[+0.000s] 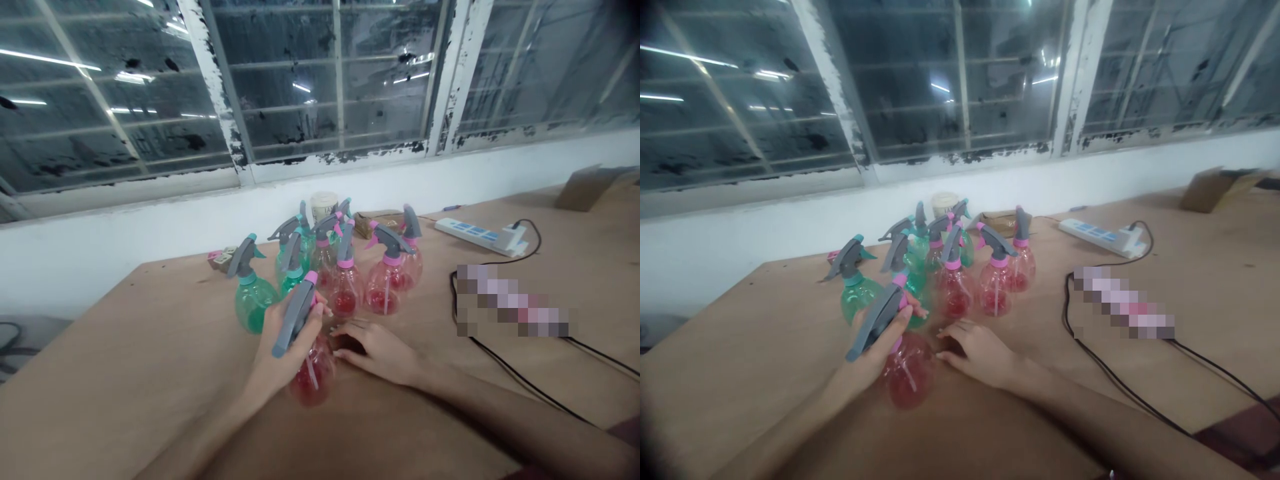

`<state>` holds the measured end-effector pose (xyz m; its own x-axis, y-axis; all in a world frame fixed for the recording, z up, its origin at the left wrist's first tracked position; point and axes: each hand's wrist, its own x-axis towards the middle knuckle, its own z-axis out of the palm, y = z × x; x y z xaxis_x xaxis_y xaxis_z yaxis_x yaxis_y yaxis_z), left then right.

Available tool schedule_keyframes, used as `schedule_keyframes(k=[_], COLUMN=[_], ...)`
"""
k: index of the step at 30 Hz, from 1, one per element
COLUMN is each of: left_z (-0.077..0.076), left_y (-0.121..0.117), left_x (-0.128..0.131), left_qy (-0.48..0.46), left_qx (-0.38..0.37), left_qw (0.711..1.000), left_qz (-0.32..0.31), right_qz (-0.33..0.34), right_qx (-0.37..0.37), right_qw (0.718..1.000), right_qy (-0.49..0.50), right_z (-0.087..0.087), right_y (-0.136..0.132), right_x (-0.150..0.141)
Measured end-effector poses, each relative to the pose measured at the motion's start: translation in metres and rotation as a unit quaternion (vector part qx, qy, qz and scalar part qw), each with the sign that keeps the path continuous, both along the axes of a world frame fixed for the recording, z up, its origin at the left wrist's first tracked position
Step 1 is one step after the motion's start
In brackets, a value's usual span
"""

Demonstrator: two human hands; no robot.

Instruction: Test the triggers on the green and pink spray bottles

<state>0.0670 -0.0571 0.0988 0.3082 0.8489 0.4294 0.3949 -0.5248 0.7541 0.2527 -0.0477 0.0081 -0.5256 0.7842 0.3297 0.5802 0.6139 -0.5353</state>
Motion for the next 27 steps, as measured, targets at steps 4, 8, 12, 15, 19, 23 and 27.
schedule_keyframes(k=[4, 8, 12, 15, 19, 23, 27], left_z=[0.004, 0.007, 0.006, 0.004, 0.0, -0.002, -0.004], left_y=[-0.002, -0.003, -0.002, -0.001, 0.0, 0.001, 0.001], left_x=[0.0, 0.001, 0.002, 0.002, 0.003, 0.003, 0.003], left_qy=[0.032, 0.042, 0.014, -0.003, 0.006, 0.01, -0.01], left_qx=[0.008, -0.003, -0.009, -0.001, 0.031, 0.023, 0.027], left_qw=[0.999, 0.999, 1.0, 1.0, 0.999, 0.999, 0.999], left_qz=[0.003, -0.007, -0.022, -0.012, 0.024, 0.023, 0.022], right_qz=[-0.006, -0.007, -0.002, -0.003, -0.004, -0.002, 0.002], right_qx=[-0.013, -0.016, -0.016, -0.018, -0.019, -0.014, -0.009], right_qw=[1.0, 1.0, 1.0, 1.0, 1.0, 1.0, 1.0], right_qy=[0.004, 0.002, 0.008, 0.006, -0.001, 0.001, 0.001], right_z=[0.0, -0.001, -0.001, 0.0, 0.002, 0.001, 0.001], right_y=[-0.001, -0.001, 0.0, -0.001, -0.001, -0.001, -0.001], right_x=[0.001, 0.001, 0.0, 0.0, 0.001, 0.001, 0.0])
